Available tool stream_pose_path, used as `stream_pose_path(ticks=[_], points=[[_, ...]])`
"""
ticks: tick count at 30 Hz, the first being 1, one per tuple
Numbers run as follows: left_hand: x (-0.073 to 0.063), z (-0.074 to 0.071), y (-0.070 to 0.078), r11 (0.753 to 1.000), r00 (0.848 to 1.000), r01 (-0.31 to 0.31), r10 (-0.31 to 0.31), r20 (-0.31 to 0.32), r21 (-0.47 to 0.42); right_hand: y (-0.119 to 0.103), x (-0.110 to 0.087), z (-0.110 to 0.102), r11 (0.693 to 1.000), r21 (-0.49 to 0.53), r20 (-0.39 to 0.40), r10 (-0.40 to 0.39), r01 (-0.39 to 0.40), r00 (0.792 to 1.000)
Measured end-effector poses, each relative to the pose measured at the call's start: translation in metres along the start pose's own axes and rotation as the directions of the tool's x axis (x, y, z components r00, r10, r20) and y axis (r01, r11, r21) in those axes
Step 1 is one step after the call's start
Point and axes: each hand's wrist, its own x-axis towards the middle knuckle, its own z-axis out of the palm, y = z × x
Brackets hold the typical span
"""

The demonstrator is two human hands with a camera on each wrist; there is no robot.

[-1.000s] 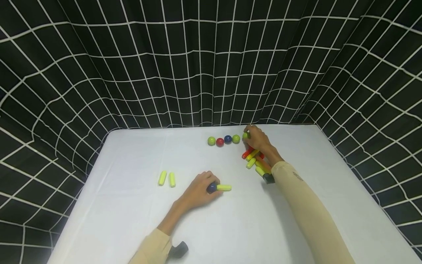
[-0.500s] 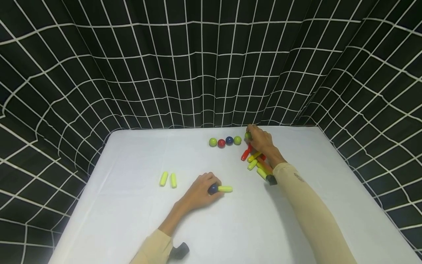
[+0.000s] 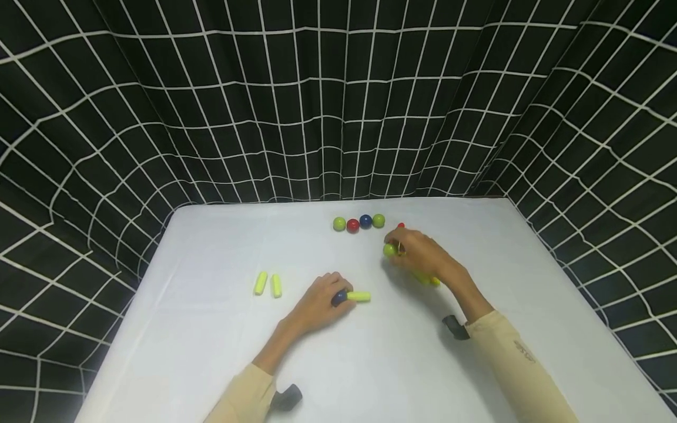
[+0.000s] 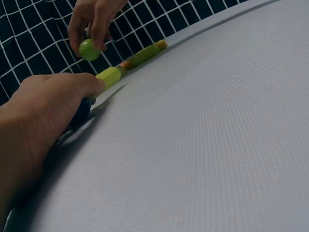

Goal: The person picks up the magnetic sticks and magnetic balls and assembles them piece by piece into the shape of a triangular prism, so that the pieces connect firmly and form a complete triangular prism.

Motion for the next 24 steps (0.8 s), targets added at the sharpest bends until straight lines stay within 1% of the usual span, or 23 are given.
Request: stream_pose_path(ticks=[2,4,6,8,11,13,16,19,21,24], points=[[0.0,0.0,0.0,1.0,1.0,-0.004,0.004,-0.004,0.005,-0.011,-0.014,0.007,0.998,0.005,0.071,-0.057,0.056,0.996],[0.0,0.0,-0.001,1.0,1.0,-0.005,0.005,-0.005,0.009,-0.019,-0.024,0.015,0.996,0.009,0.136,-0.093,0.093,0.986],[0.001,0.0,-0.001,1.0,1.0,-0.009,0.009,-0.007,0.008,-0.025,-0.031,0.025,0.994,0.002,0.18,-0.109,0.11,0.978],[0.001,0.001,0.0,1.0,1.0,-0.018,0.018,-0.008,0.002,-0.027,-0.036,0.034,0.993,-0.003,0.205,-0.112,0.115,0.972],[0.002,0.001,0.001,1.0,1.0,-0.022,0.022,-0.006,-0.006,-0.028,-0.04,0.044,0.995,-0.005,0.218,-0.097,0.1,0.971],[0.002,0.002,0.001,1.0,1.0,-0.02,0.02,-0.004,-0.009,-0.029,-0.042,0.046,0.996,-0.007,0.225,-0.086,0.09,0.97],[0.002,0.003,0.002,1.0,1.0,-0.013,0.013,0.003,-0.005,-0.028,-0.045,0.043,0.997,0.002,0.249,-0.073,0.075,0.966],[0.002,0.003,0.001,1.0,1.0,-0.014,0.014,0.0,0.002,-0.024,-0.046,0.034,0.999,0.017,0.272,-0.053,0.05,0.961],[0.001,0.003,0.0,1.0,1.0,-0.02,0.02,-0.007,0.004,-0.018,-0.048,0.026,0.999,0.002,0.258,-0.032,0.033,0.966],[0.001,0.002,-0.001,1.0,1.0,-0.025,0.025,-0.009,0.002,-0.006,-0.05,0.015,0.998,-0.065,0.187,0.017,-0.005,0.982]])
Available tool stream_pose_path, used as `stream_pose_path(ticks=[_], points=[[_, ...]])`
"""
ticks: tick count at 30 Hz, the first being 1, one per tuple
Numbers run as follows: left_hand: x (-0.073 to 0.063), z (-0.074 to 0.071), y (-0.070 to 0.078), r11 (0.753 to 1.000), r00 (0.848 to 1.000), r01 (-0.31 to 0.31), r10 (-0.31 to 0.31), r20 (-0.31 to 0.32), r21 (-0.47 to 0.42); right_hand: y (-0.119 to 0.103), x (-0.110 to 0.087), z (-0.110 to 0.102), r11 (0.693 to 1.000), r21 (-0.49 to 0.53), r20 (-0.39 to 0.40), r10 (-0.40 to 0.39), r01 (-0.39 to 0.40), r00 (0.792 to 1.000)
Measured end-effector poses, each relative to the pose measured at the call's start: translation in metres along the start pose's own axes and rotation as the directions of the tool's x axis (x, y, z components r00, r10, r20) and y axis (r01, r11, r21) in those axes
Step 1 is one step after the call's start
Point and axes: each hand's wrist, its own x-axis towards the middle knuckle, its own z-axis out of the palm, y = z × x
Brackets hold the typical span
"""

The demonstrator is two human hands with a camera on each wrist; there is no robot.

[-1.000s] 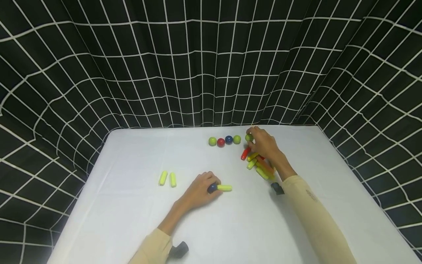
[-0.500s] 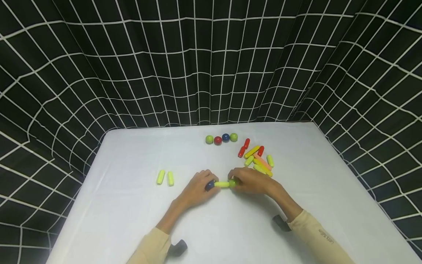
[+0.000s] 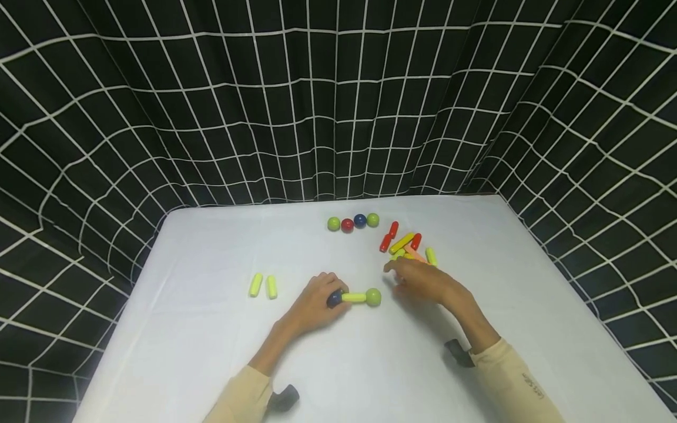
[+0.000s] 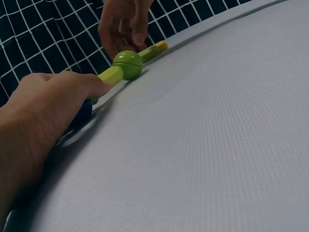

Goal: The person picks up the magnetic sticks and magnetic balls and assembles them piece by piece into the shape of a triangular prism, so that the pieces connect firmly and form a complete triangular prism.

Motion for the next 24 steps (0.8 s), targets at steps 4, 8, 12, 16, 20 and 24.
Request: stream_pose_path(ticks=[4,8,12,16,20,24], points=[[-0.001,-0.003,0.0,1.0,1.0,0.009,-0.009,0.006,-0.011,0.015,-0.003,-0.002,0.984,-0.15,-0.099,0.084,-0.098,0.991],[-0.002,-0.004,0.001,1.0,1.0,0.017,-0.017,0.009,-0.022,0.022,-0.003,0.007,0.958,-0.256,-0.105,0.108,-0.132,0.989],[-0.003,-0.005,0.002,1.0,1.0,0.015,-0.014,0.009,-0.02,0.021,-0.002,0.01,0.979,-0.149,-0.046,0.133,-0.139,0.99],[-0.003,-0.004,0.002,0.999,1.0,0.016,-0.016,0.004,-0.032,0.014,-0.001,0.009,0.99,-0.023,0.004,0.136,-0.136,0.991],[-0.003,-0.005,0.003,0.999,1.0,0.011,-0.011,0.001,-0.043,0.006,0.006,0.011,0.996,0.051,-0.005,0.07,-0.07,0.998],[-0.002,-0.005,0.004,0.999,1.0,-0.009,0.008,-0.012,-0.043,-0.007,0.017,0.013,0.985,0.169,-0.052,0.028,-0.018,0.998]])
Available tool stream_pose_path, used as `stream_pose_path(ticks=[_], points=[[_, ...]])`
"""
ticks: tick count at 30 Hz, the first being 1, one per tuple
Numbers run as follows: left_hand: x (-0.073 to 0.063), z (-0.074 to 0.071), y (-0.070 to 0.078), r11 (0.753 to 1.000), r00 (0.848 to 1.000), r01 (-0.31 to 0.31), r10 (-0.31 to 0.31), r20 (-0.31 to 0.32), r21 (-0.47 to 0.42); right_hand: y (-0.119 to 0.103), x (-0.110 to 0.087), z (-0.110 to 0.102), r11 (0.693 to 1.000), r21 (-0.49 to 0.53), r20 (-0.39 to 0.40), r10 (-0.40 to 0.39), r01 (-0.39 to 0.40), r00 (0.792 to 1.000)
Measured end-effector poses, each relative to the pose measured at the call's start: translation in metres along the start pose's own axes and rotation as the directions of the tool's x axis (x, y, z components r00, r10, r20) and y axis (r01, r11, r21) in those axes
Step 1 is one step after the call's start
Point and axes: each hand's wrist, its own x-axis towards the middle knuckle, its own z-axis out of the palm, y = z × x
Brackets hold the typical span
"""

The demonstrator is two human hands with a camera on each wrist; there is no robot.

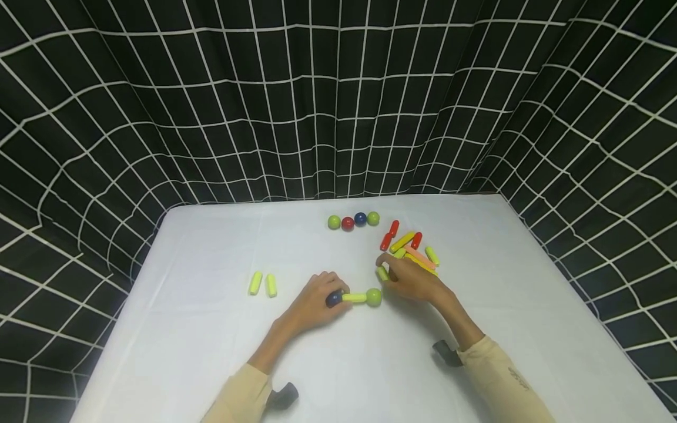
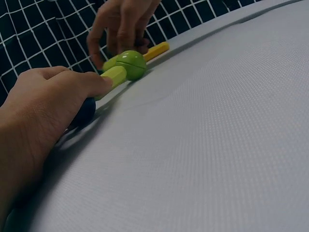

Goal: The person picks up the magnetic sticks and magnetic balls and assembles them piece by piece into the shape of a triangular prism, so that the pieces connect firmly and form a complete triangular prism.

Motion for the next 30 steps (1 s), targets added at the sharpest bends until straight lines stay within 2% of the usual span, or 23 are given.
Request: stream_pose_path(ticks=[3,6,13,20,22,26,30], points=[[0.001,0.0,0.0,1.0,1.0,-0.01,0.01,-0.007,0.006,-0.011,0.008,0.004,0.996,0.081,-0.03,0.035,-0.032,0.999],[0.001,0.001,0.0,1.0,1.0,-0.015,0.015,-0.007,0.002,-0.018,0.015,0.009,0.987,0.12,-0.03,0.113,-0.109,0.993],[0.002,-0.001,0.002,1.0,1.0,-0.025,0.025,-0.006,0.01,-0.025,0.018,0.016,0.976,0.091,0.017,0.199,-0.2,0.98],[0.002,-0.001,0.0,1.0,1.0,-0.016,0.016,-0.005,0.015,-0.022,0.019,0.009,0.973,0.085,0.039,0.214,-0.216,0.976],[0.002,0.0,-0.001,1.0,1.0,-0.018,0.019,-0.01,0.013,-0.019,0.023,0.003,0.976,0.083,0.018,0.2,-0.201,0.98],[0.001,0.001,-0.002,1.0,1.0,-0.019,0.019,-0.018,0.025,-0.01,0.042,-0.015,0.987,0.039,-0.08,0.161,-0.159,0.984],[0.001,0.002,-0.002,1.0,1.0,-0.017,0.017,-0.017,0.021,0.001,0.071,-0.03,0.99,-0.019,-0.192,0.137,-0.143,0.972]])
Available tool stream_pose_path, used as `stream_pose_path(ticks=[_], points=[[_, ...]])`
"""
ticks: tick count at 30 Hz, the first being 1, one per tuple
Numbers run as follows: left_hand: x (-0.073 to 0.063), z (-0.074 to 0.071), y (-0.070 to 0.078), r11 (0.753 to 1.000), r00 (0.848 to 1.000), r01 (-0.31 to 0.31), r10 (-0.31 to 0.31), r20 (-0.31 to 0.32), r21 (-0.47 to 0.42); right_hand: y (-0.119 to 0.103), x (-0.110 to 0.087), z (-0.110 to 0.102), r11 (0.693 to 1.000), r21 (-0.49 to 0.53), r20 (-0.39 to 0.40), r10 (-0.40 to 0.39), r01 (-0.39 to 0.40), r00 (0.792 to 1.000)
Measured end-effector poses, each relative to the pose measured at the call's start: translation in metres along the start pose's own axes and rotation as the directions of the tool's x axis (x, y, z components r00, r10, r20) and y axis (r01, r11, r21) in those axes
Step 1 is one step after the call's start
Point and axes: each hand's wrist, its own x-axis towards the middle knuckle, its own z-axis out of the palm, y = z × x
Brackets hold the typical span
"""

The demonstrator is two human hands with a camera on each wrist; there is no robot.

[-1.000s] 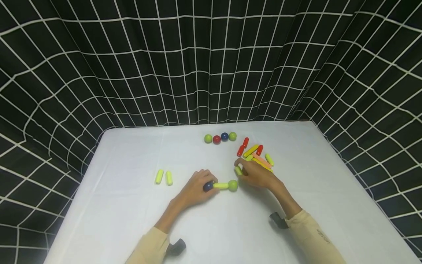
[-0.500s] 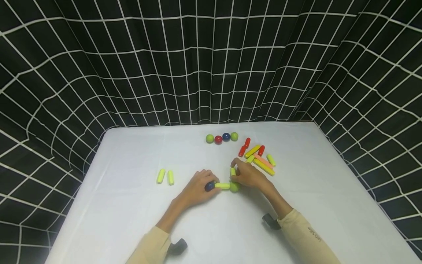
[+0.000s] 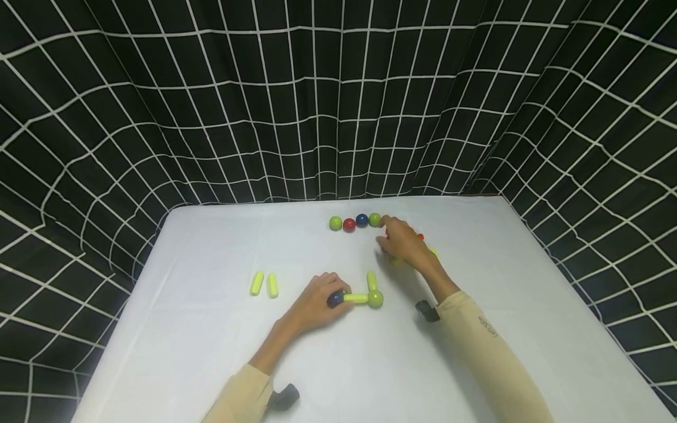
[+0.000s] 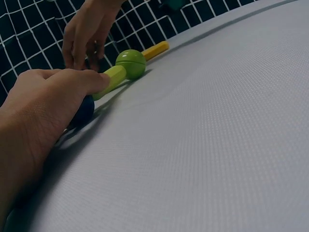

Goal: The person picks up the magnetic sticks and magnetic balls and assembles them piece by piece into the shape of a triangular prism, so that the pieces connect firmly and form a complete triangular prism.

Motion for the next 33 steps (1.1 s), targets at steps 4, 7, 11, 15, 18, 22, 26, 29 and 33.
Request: stream_pose_path(ticks=[4,7,11,15,18,22,26,29,33], points=[[-0.001,0.0,-0.001,1.0,1.0,-0.004,0.004,-0.003,-0.019,0.005,0.031,0.002,0.999,-0.049,-0.024,-0.011,0.01,1.0],[-0.001,0.002,-0.002,0.999,1.0,-0.003,0.003,-0.008,-0.034,0.01,0.046,0.008,0.995,-0.101,0.013,0.0,0.002,1.0],[-0.001,0.001,0.0,0.999,1.0,0.011,-0.011,-0.002,-0.044,0.017,0.056,0.017,0.987,-0.16,0.025,0.005,-0.001,1.0],[-0.001,0.0,0.0,0.999,1.0,0.017,-0.017,0.004,-0.033,0.01,0.047,0.018,0.986,-0.167,-0.003,-0.024,0.023,1.0],[-0.001,-0.001,-0.001,1.0,1.0,0.011,-0.011,0.005,-0.017,-0.002,0.028,0.017,0.991,-0.126,0.009,-0.055,0.056,0.998],[-0.002,-0.003,0.0,1.0,1.0,0.005,-0.005,-0.001,0.002,-0.016,0.001,0.02,0.991,-0.075,0.085,-0.102,0.108,0.991],[-0.002,-0.003,-0.001,1.0,1.0,0.007,-0.007,-0.008,-0.005,-0.022,-0.014,0.029,0.996,-0.022,0.151,-0.084,0.088,0.985],[-0.001,-0.001,-0.001,1.0,1.0,0.009,-0.009,-0.006,-0.015,-0.022,-0.021,0.034,0.999,0.009,0.162,-0.039,0.038,0.986],[-0.001,0.001,-0.001,1.0,1.0,0.005,-0.005,-0.008,-0.02,-0.021,-0.026,0.036,0.999,0.033,0.16,-0.02,0.015,0.987]])
